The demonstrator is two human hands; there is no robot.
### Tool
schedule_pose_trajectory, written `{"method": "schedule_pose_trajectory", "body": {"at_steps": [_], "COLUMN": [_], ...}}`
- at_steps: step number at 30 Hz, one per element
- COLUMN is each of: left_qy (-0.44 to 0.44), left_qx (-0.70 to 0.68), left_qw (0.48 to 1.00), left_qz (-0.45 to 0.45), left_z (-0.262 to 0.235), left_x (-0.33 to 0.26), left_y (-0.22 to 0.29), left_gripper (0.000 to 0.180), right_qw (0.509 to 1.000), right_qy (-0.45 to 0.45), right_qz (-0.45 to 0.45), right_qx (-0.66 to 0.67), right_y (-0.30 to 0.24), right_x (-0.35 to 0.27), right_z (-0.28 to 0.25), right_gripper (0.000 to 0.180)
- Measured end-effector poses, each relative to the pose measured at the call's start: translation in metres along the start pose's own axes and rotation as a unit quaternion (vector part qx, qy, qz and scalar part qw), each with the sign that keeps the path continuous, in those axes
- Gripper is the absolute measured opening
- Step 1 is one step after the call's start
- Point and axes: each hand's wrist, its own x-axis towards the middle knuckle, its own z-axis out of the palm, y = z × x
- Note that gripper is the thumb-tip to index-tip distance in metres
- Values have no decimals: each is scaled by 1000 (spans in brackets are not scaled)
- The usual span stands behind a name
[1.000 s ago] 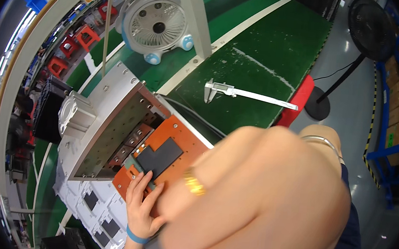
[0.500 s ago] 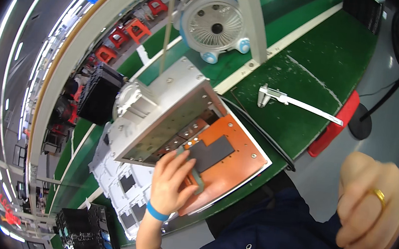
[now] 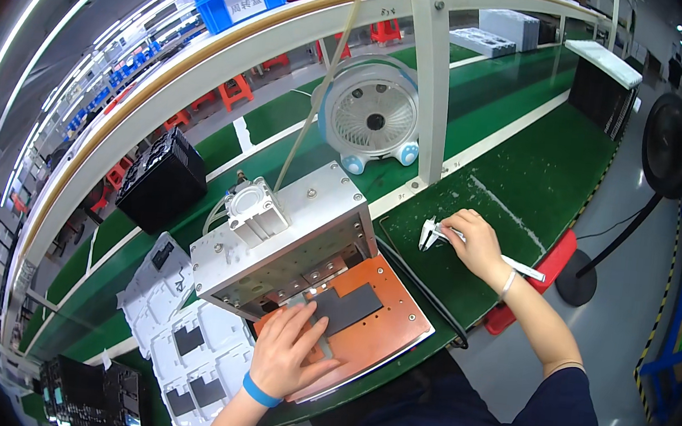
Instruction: The person organizes plastic trays containing batteries on the table, places a battery into a machine fixture, and adjusts the fixture using an allen wrench.
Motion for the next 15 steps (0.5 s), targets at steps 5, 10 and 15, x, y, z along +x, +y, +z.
{"method": "schedule_pose_trajectory", "body": {"at_steps": [5, 10, 15], "left_qy": [99, 71, 2], "left_qx": [-145, -629, -758], "left_qw": [978, 710, 618], "left_qz": [111, 308, 209], "left_z": [-42, -74, -109], "left_x": [-8, 15, 35], "left_y": [32, 59, 96], "left_gripper": [38, 48, 70], "right_qw": [983, 921, 928], "right_qy": [-150, -305, -284], "right_qz": [85, 180, 193], "right_qx": [-62, -163, -144], "right_y": [-1, -6, 17], "right_x": [30, 69, 68], "right_z": [57, 106, 123], "right_gripper": [15, 24, 38]}}
